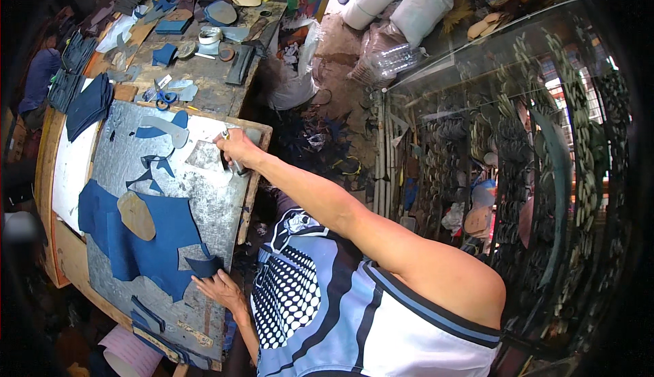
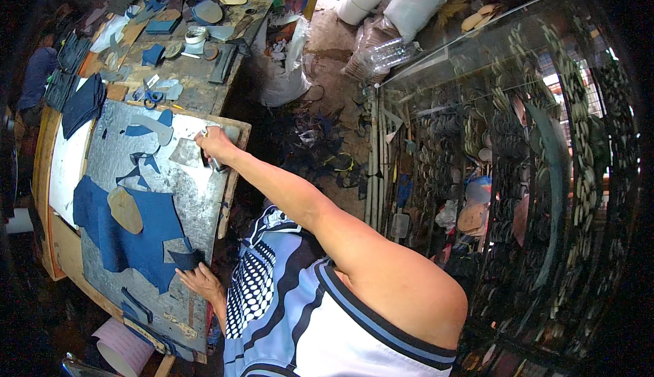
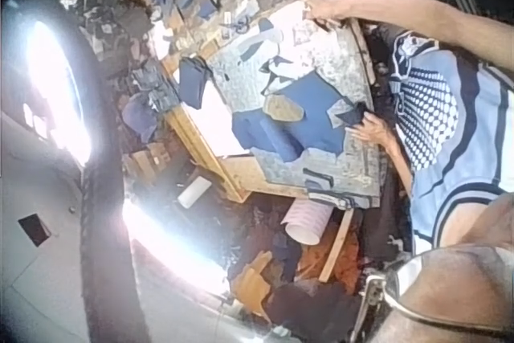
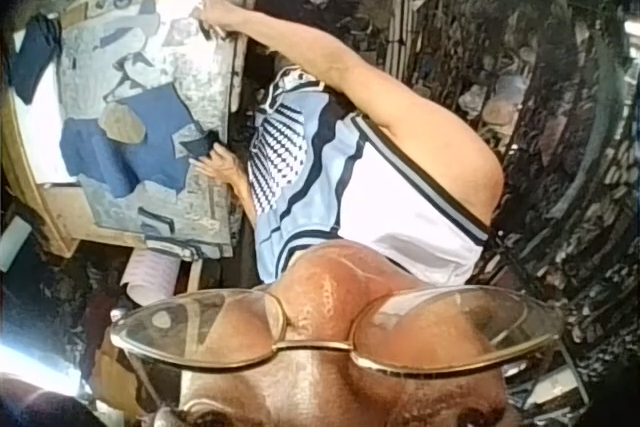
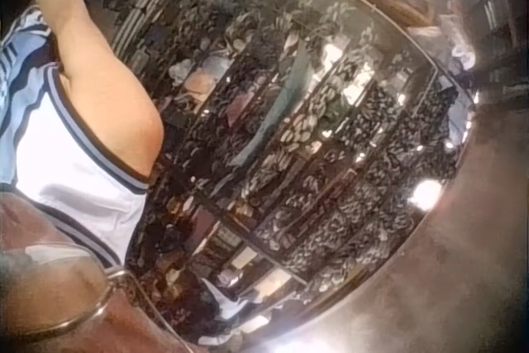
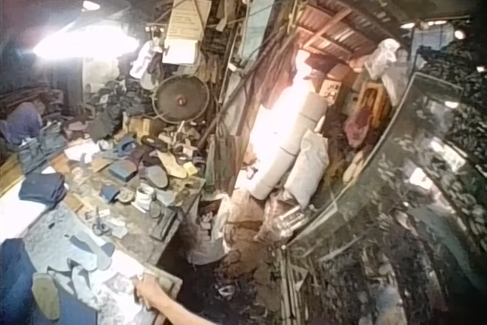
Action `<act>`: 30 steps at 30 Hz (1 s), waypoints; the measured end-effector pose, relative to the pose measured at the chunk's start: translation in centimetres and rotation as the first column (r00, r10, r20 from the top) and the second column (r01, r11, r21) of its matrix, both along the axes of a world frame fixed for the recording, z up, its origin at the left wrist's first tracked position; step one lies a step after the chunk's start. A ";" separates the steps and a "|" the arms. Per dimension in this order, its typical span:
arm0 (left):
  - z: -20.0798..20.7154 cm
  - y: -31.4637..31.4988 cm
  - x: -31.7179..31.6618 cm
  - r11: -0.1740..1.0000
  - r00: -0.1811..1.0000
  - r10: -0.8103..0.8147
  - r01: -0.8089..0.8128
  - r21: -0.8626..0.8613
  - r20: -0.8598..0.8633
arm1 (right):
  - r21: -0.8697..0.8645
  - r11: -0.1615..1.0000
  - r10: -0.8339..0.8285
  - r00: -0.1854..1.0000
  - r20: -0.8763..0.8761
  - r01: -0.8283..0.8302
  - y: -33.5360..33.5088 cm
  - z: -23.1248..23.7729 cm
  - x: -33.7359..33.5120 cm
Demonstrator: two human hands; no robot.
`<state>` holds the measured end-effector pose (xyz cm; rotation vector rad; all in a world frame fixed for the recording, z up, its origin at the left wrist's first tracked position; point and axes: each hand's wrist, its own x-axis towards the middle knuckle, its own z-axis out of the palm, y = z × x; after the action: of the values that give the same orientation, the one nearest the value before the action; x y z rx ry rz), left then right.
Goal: Cutting shoe upper components from a piece of blue leather using a hand knife and templates.
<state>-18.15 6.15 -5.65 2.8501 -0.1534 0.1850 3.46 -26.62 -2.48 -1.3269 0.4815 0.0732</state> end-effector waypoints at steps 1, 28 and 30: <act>-0.2 0.1 0.0 1.000 1.000 0.000 0.000 0.004 0.004 | 0.000 1.000 -0.002 1.000 -0.002 0.002 0.0 0.0 0.1; -1.9 0.9 -0.1 0.996 0.995 -0.016 0.007 0.086 0.102 | -0.073 0.997 0.020 1.000 0.016 -0.019 0.1 0.8 -0.2; -1.5 0.8 0.0 0.991 0.997 -0.025 0.015 0.134 0.069 | -0.089 0.996 0.013 1.000 0.028 -0.011 0.1 0.6 -0.2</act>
<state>-18.12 6.95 -7.16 2.9752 -0.2165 0.2822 3.25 -26.56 -1.88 -1.4167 0.4568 0.0428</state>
